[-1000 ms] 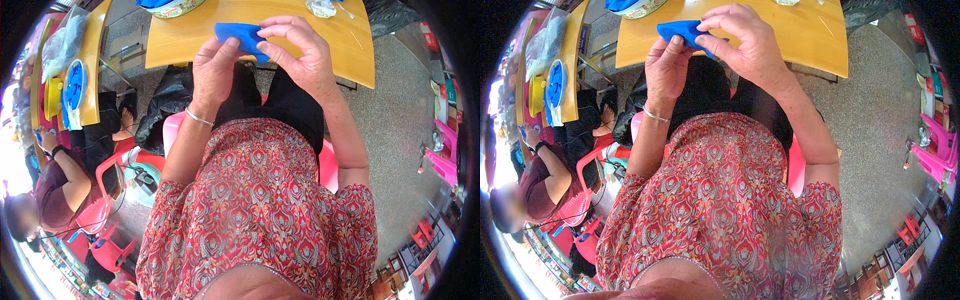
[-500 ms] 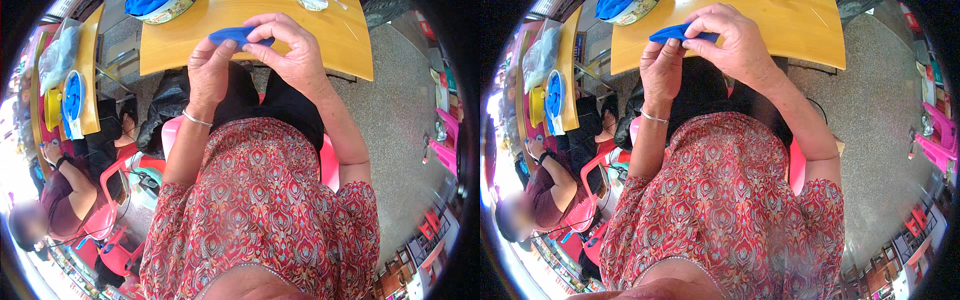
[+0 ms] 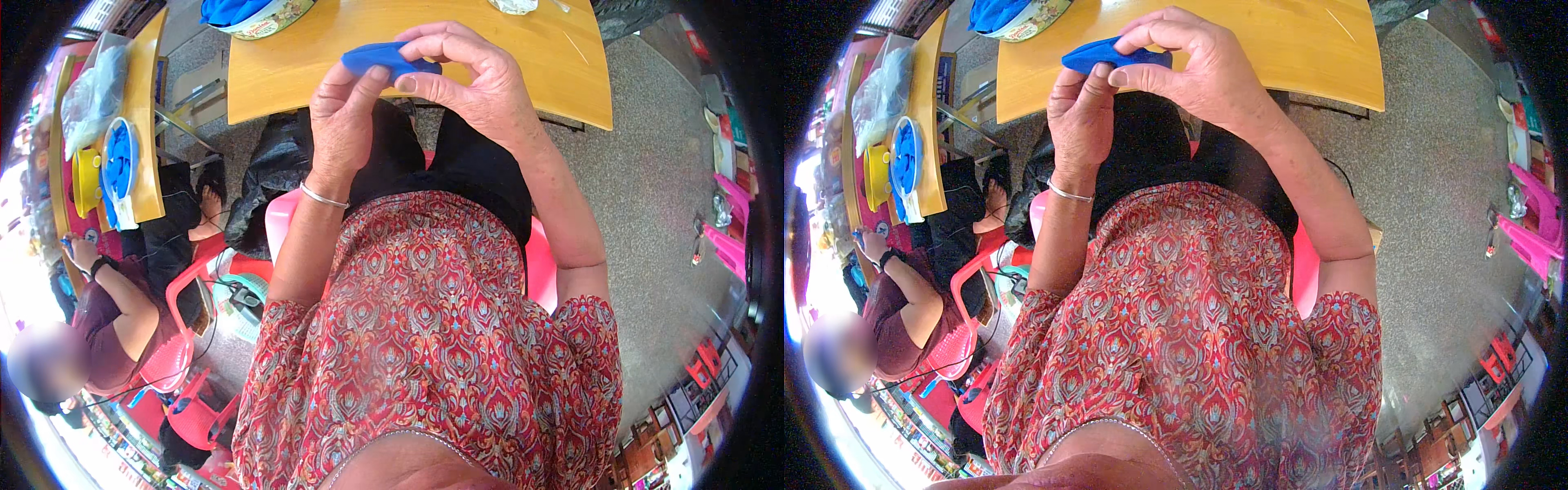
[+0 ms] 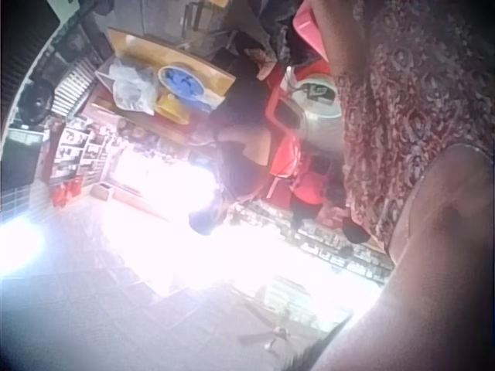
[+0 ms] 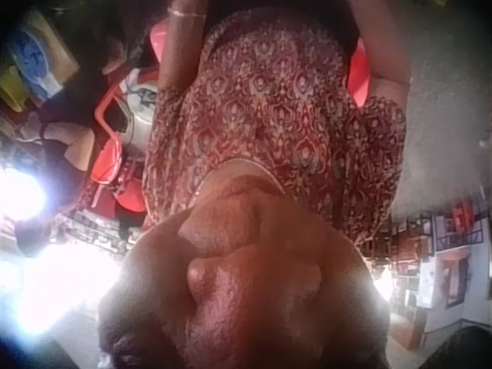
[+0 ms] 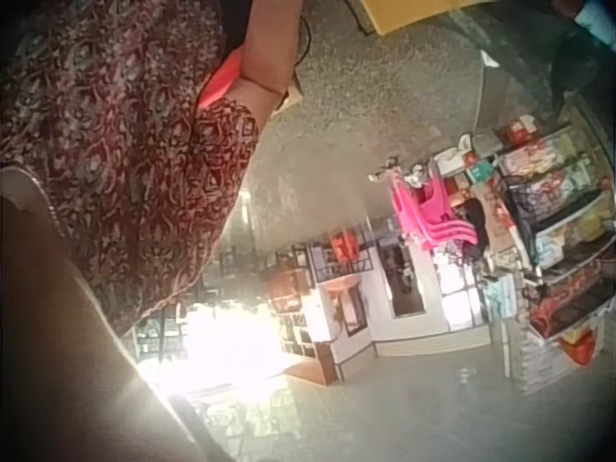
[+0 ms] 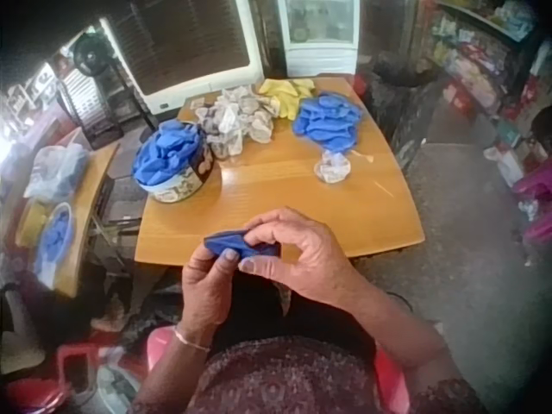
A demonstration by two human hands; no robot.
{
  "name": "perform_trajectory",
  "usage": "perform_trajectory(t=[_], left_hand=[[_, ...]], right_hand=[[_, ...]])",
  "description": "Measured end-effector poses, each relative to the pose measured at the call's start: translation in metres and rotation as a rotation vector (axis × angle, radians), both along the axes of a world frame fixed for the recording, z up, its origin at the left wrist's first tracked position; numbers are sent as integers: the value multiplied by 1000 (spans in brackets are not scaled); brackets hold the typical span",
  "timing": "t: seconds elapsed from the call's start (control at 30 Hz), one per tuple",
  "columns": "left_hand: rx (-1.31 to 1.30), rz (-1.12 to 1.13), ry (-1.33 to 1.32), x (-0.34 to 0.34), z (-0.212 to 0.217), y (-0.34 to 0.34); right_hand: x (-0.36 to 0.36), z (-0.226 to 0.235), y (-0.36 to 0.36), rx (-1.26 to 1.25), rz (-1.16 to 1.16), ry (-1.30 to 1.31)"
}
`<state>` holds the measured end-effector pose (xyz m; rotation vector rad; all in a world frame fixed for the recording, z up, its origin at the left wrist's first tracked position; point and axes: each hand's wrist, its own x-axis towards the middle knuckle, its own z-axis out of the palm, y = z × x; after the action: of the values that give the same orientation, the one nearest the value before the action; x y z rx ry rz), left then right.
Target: Manually stuffing blue fabric shoe components with padding material for assembly.
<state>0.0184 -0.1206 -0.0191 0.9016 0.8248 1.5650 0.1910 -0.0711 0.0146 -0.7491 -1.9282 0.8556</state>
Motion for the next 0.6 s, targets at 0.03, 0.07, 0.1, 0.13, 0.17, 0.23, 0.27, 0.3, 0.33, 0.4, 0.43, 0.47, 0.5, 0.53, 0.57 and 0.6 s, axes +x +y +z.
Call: perform_trajectory(t=[0.03,0.07,0.1,0.13,0.17,0.23,0.27,0.3,0.33,0.4,0.43,0.47,0.5,0.53,0.57,0.6], left_hand=[[-1,0,0,2,1,-1],[7,0,10,4,1,-2],[15,0,20,5,2,-3],[14,1,21,5,2,-3],[4,9,34,4,2,-3],[-7,17,47,1,3,-1],[-1,25,74,-2,3,0],[5,33,101,-5,3,1],[3,33,101,-7,3,2],[9,39,100,-11,2,4],[3,45,89,-10,3,2],[2,47,90,-9,3,2],[-12,47,78,-7,3,1],[-25,46,65,-6,3,1],[-25,48,65,-4,4,2],[-15,65,99,-3,6,2]], right_hand=[[-3,-4,1,-111,91,153],[-6,-7,1,-222,182,306],[-6,-7,0,-224,182,306],[-8,-6,-2,-349,210,386],[-9,-6,-3,-474,238,465],[-8,-5,-3,-568,236,478],[-7,-6,-3,-661,234,489],[-5,-8,-2,-662,234,489],[-3,-11,0,-649,190,370],[0,-12,1,-636,145,252],[0,-10,2,-581,143,164],[0,-9,2,-525,139,77],[1,-10,2,-526,142,78],[2,-11,2,-216,89,-79],[2,-13,3,95,36,-231],[2,-14,3,95,38,-231]])
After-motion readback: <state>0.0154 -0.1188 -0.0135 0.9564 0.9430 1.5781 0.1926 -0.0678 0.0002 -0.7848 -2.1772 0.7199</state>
